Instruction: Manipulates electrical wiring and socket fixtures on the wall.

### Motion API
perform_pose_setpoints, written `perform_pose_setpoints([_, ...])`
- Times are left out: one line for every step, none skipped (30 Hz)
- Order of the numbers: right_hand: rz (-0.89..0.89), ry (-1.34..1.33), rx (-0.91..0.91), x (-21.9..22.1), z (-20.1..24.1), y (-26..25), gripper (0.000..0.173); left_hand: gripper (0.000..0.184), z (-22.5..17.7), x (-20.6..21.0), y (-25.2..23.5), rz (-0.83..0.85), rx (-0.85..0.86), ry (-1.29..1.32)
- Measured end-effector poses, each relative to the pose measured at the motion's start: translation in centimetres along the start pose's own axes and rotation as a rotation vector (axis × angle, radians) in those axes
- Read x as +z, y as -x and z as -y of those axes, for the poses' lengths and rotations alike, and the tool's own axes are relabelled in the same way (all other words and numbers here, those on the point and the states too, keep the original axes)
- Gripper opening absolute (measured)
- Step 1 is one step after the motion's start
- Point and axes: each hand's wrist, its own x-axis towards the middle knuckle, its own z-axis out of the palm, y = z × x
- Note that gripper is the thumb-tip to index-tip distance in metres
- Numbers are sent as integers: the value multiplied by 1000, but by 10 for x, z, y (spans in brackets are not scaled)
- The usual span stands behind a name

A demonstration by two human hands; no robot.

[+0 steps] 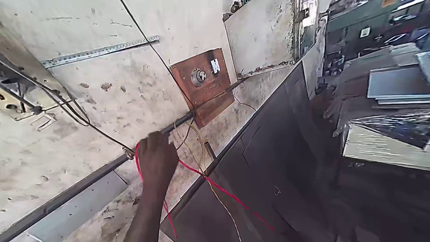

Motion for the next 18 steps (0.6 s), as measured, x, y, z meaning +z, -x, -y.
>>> perform_pose_setpoints([-23,-56,-59,-27,-19,7,33,25,-16,2,13,-26,72,86])
perform_pose_setpoints([-85,-91,-124,-57,-26,20,31,23,-34,5,28,-10,131,207])
perform_pose_setpoints([-180,-105,-188,-89,-26,39,28,22,-55,10,43,42,189,360])
perform_pose_setpoints([-281,-93,-251,-122,-22,59,27,21,-79,16,57,106,249,513])
perform_pose_setpoints([-397,-58,-328,-152,-12,77,26,22,-105,24,67,172,308,621])
perform_pose_setpoints([-500,-1,-391,-179,5,95,27,26,-132,31,75,213,368,689])
perform_pose_setpoints([-566,68,-421,-203,27,112,28,30,-160,37,79,215,419,737])
perform_pose_setpoints([-616,159,-457,-222,49,124,30,35,-188,39,78,192,452,798])
perform_pose_setpoints([-653,236,-493,-237,74,133,30,41,-211,36,75,205,471,851])
perform_pose_setpoints([-694,315,-545,-247,95,137,28,47,-231,33,70,195,485,886])
perform_pose_setpoints([-737,379,-622,-255,113,138,25,51,-246,32,63,136,501,881])
perform_pose_setpoints([-764,417,-716,-261,126,136,24,53,-258,32,58,61,513,836])
perform_pose_setpoints([-816,451,-805,-266,129,129,25,53,-266,32,53,8,511,774])
perform_pose_setpoints([-898,438,-886,-269,128,119,25,53,-271,33,49,-22,481,728])
perform_pose_setpoints([-958,327,-946,-270,127,112,23,48,-274,35,45,-12,423,730])
perform_pose_setpoints([-991,124,-1002,-269,127,105,19,39,-275,38,41,24,346,785])
perform_pose_setpoints([-1001,-132,-1048,-265,129,98,17,29,-274,43,39,60,276,866])
perform_pose_setpoints([-983,-361,-1083,-261,132,90,24,25,-273,50,37,90,213,976])
